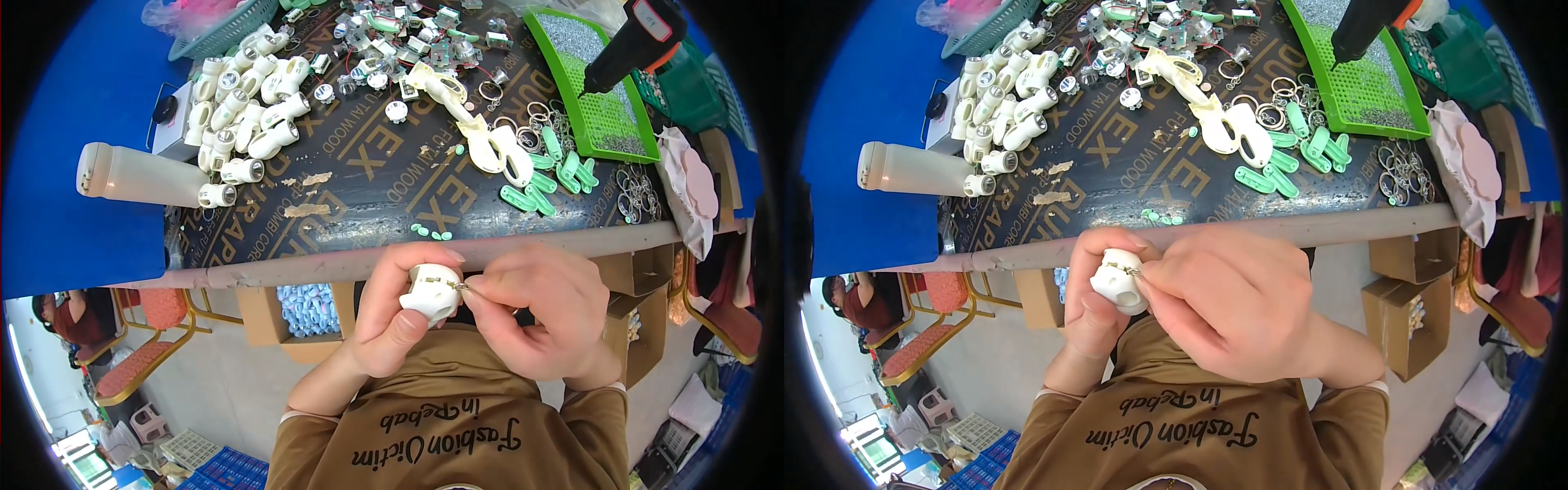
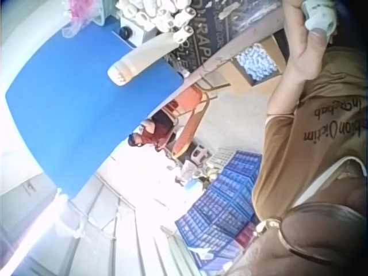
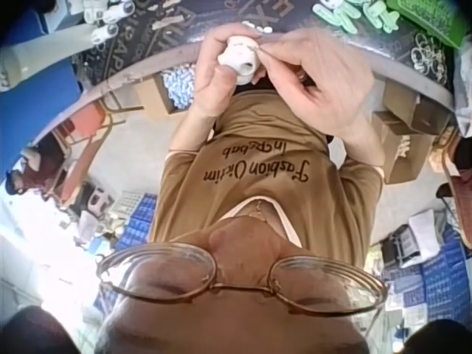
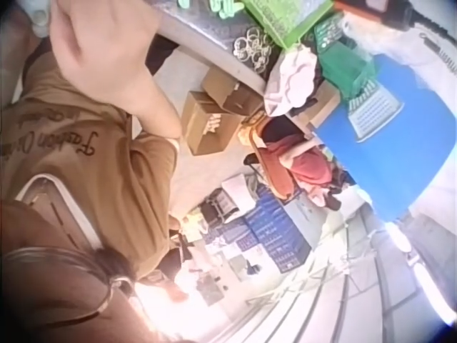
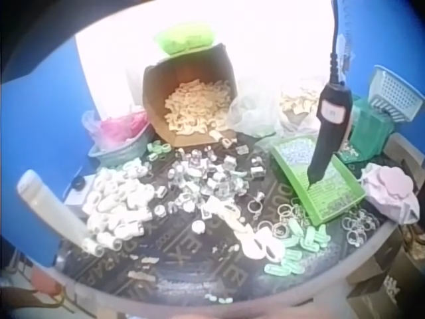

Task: Assembling electronic toy components, including circuit boards and plastic housings, using manual dexterity and an electric screwdriver.

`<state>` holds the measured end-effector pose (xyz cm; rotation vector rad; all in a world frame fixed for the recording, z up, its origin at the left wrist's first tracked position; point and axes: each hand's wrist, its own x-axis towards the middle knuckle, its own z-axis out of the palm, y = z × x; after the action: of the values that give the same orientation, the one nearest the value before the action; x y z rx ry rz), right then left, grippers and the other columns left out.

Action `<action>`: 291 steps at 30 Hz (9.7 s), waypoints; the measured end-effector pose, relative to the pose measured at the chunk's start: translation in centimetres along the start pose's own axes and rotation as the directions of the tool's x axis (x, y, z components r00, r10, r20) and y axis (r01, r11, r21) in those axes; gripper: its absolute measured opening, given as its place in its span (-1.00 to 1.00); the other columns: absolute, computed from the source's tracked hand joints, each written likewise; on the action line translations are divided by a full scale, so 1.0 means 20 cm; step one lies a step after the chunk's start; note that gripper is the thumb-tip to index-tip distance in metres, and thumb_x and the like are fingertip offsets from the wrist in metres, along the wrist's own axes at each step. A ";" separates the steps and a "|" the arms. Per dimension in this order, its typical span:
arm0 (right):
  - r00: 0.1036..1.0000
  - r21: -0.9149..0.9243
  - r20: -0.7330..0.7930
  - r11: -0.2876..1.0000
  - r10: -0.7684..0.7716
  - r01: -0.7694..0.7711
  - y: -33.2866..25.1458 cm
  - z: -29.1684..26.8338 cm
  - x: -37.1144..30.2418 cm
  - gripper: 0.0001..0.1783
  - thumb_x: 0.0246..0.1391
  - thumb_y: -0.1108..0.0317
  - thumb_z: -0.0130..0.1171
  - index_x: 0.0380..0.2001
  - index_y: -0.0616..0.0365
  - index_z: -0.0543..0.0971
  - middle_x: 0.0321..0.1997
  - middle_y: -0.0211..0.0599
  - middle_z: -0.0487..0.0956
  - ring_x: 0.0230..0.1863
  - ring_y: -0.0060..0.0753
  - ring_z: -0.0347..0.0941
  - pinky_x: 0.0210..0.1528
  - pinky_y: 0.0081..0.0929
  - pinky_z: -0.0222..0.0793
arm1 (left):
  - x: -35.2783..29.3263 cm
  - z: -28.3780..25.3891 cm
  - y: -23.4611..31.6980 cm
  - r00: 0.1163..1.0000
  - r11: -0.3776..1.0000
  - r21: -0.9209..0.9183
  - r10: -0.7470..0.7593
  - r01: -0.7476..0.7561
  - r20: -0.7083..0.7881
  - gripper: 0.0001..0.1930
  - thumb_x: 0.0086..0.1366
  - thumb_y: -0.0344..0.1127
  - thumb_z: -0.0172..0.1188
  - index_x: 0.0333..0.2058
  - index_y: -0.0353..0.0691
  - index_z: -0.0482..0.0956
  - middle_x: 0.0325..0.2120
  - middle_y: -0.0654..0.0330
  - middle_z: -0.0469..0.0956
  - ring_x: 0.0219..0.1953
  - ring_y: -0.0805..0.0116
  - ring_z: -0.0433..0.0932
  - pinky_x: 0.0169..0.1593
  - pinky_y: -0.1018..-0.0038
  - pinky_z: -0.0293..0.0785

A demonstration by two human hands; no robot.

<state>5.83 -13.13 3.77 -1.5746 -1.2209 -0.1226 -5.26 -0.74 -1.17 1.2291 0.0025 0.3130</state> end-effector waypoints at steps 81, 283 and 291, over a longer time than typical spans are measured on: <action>0.964 0.267 0.087 0.926 0.251 -0.266 0.09 0.07 -0.18 -0.75 -0.18 0.61 0.16 -0.31 0.27 0.48 -0.42 -0.25 0.49 -0.51 -0.42 0.46 -0.45 -0.59 0.36 | 0.03 -0.03 0.00 0.979 0.945 -0.280 -0.193 0.168 -0.066 -0.62 0.24 -0.19 0.07 -0.08 -0.34 0.33 -0.40 0.18 0.46 -0.46 0.55 0.40 -0.40 0.65 0.36; 0.648 -0.058 -0.352 0.675 0.676 -0.735 2.01 -1.27 1.31 -0.33 -0.08 0.45 0.10 0.16 -0.12 0.22 -0.05 -0.33 0.43 -0.17 -0.33 0.43 -0.33 -0.33 0.44 | 0.41 -0.70 0.23 0.613 0.091 0.975 0.789 -0.204 0.055 -0.91 0.23 -0.41 -0.06 -0.29 -0.20 0.39 -0.55 0.15 0.38 -0.58 0.32 0.28 -0.47 0.39 0.22; 0.670 0.485 -0.108 0.627 0.735 -0.610 1.50 -1.17 1.09 -0.39 0.05 0.42 0.02 0.20 -0.10 0.16 0.05 -0.21 0.37 0.00 -0.19 0.37 -0.10 -0.15 0.41 | 0.37 -0.65 0.32 0.642 0.219 0.951 0.766 -0.217 -0.030 -0.90 0.21 -0.51 -0.05 -0.31 -0.19 0.41 -0.57 0.17 0.40 -0.59 0.35 0.29 -0.48 0.44 0.25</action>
<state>49.53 -14.13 6.90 -1.4674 -0.3018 0.3697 -1.86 15.00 1.64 2.2177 0.2615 1.4368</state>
